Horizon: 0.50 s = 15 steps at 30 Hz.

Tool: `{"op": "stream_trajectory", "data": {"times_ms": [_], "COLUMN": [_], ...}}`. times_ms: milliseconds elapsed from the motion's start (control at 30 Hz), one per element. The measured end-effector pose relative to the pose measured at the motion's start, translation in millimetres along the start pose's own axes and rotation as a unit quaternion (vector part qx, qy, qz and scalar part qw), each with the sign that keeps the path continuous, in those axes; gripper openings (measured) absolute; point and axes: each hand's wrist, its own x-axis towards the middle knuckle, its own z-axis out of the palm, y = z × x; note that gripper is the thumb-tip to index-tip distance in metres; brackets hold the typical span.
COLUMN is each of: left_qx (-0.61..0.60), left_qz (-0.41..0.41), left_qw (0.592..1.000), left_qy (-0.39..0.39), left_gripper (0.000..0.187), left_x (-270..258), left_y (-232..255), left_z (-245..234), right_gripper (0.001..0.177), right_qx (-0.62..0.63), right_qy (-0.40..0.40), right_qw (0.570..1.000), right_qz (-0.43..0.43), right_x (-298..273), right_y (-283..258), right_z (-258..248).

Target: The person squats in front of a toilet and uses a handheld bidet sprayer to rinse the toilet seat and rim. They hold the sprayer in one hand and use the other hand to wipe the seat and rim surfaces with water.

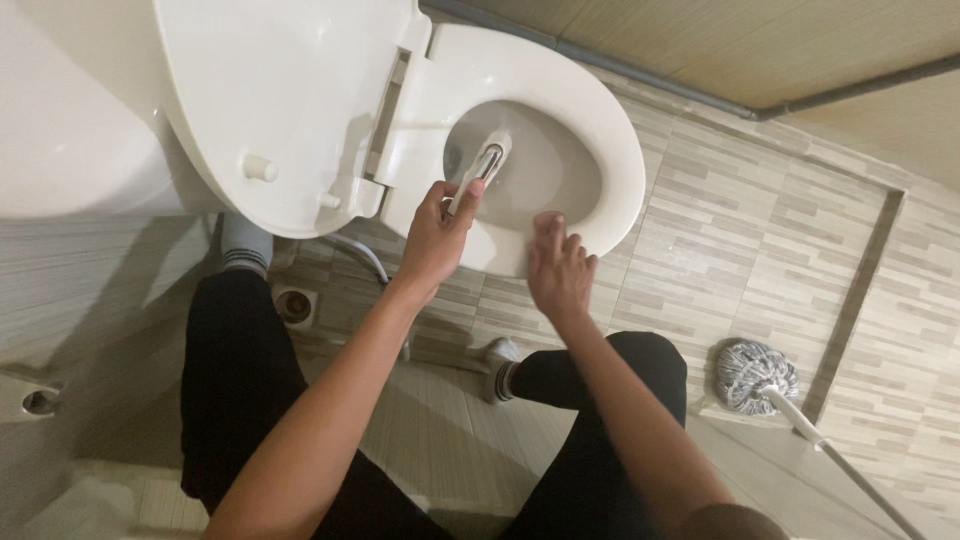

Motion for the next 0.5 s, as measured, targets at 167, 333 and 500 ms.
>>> {"op": "stream_trajectory", "data": {"times_ms": [167,333,500], "left_qx": [-0.010,-0.010,-0.020], "left_qz": [0.020,0.002,0.010], "left_qw": [1.000,1.000,1.000], "left_qy": [-0.008,-0.015,-0.009], "left_gripper": [0.062,0.061,0.059], "left_x": [0.7,-0.4,-1.5], "left_y": [3.3,5.4,5.4], "left_z": [-3.9,-5.9,-2.9], "right_gripper": [0.071,0.066,0.068], "right_qx": [-0.005,-0.031,0.015], "right_qy": [0.001,0.008,-0.001], "right_qw": [1.000,0.999,1.000], "right_qz": [0.012,0.040,0.015], "right_x": [2.0,-0.1,-5.3], "right_y": [30.1,3.4,-35.2], "right_z": [-12.4,-0.2,10.8]}}
